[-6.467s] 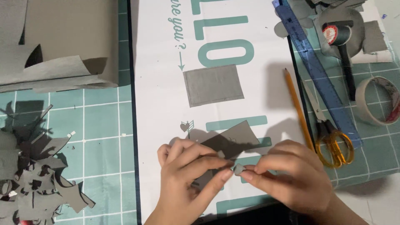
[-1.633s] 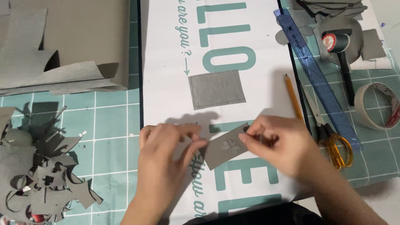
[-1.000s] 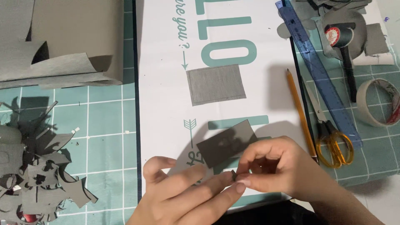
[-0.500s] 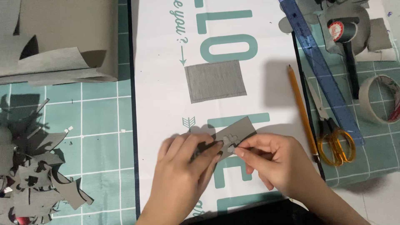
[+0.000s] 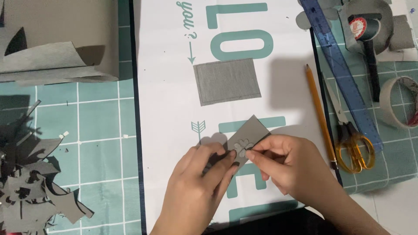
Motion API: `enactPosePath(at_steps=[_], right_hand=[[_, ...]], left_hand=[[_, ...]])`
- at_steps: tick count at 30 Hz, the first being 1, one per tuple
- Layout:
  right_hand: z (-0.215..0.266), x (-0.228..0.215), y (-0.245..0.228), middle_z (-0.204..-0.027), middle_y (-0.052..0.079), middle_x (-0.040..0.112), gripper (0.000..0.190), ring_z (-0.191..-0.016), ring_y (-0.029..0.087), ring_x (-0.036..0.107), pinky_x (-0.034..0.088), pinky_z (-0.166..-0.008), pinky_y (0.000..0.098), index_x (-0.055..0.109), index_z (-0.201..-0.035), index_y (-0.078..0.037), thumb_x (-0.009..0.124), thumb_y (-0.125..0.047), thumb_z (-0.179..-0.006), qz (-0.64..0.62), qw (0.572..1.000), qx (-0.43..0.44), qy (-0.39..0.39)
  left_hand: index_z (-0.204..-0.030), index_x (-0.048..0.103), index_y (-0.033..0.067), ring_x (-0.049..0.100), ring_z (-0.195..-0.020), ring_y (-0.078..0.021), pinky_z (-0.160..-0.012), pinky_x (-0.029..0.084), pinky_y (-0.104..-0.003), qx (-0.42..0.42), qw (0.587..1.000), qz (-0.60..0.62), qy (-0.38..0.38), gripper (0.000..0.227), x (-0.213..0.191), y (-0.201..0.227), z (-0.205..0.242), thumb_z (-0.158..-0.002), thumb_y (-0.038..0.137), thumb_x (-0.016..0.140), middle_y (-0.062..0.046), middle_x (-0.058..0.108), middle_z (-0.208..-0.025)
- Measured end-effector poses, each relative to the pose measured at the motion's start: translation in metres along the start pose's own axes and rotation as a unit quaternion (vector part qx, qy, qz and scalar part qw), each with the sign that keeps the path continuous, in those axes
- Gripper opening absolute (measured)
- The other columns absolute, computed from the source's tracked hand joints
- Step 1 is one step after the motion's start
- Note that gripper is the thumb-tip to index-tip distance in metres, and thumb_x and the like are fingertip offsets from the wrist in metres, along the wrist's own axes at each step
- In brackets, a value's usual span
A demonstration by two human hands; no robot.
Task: Assemble decorative leather components by applying adhesive tape and trimming edges with scissors
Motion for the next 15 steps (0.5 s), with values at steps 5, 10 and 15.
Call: enactPosePath(at_steps=[5,10,15], right_hand=[[-0.0014,0.0000,0.0001,-0.050,0.011,0.066,0.018,-0.036,0.018,0.038,0.035,-0.042,0.0308,0.084,-0.082,-0.004,0.081,-0.021,-0.087,0.009,1.000,0.003,0.002],[-0.0024,0.0021,0.0044,-0.050,0.009,0.068,0.018,-0.043,0.015,0.045,0.037,-0.045,0.0297,0.085,-0.079,-0.006,0.080,-0.022,-0.086,0.027,1.000,-0.007,0.013],[-0.0005,0.0012,-0.0001,-0.051,0.007,0.071,0.019,-0.050,0.014,0.054,0.042,-0.054,0.0280,0.087,-0.080,-0.009,0.080,-0.025,-0.085,0.040,0.999,-0.008,0.012]], left_hand=[[-0.112,0.070,-0.0009,0.059,-0.082,-0.0295,-0.073,0.053,-0.040,0.000,1.000,-0.001,0.005,0.019,0.0009,-0.0005,0.0009,-0.096,0.009,0.073,-0.013,0.059,-0.107],[-0.118,0.069,0.0014,0.057,-0.079,-0.0284,-0.073,0.053,-0.040,-0.001,1.000,-0.009,-0.002,0.023,0.0010,0.0006,0.0004,-0.097,0.011,0.072,-0.012,0.057,-0.107],[-0.118,0.070,0.0014,0.059,-0.083,-0.0285,-0.075,0.054,-0.040,-0.008,1.000,-0.013,-0.001,0.024,0.0028,-0.0012,0.0024,-0.097,0.012,0.072,-0.011,0.057,-0.108]])
Point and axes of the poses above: each hand's wrist, its own z-axis away from the middle knuckle, its own x-axis out of the palm, y = z × x, the point moved 1 cm from there along -z, towards the middle knuckle
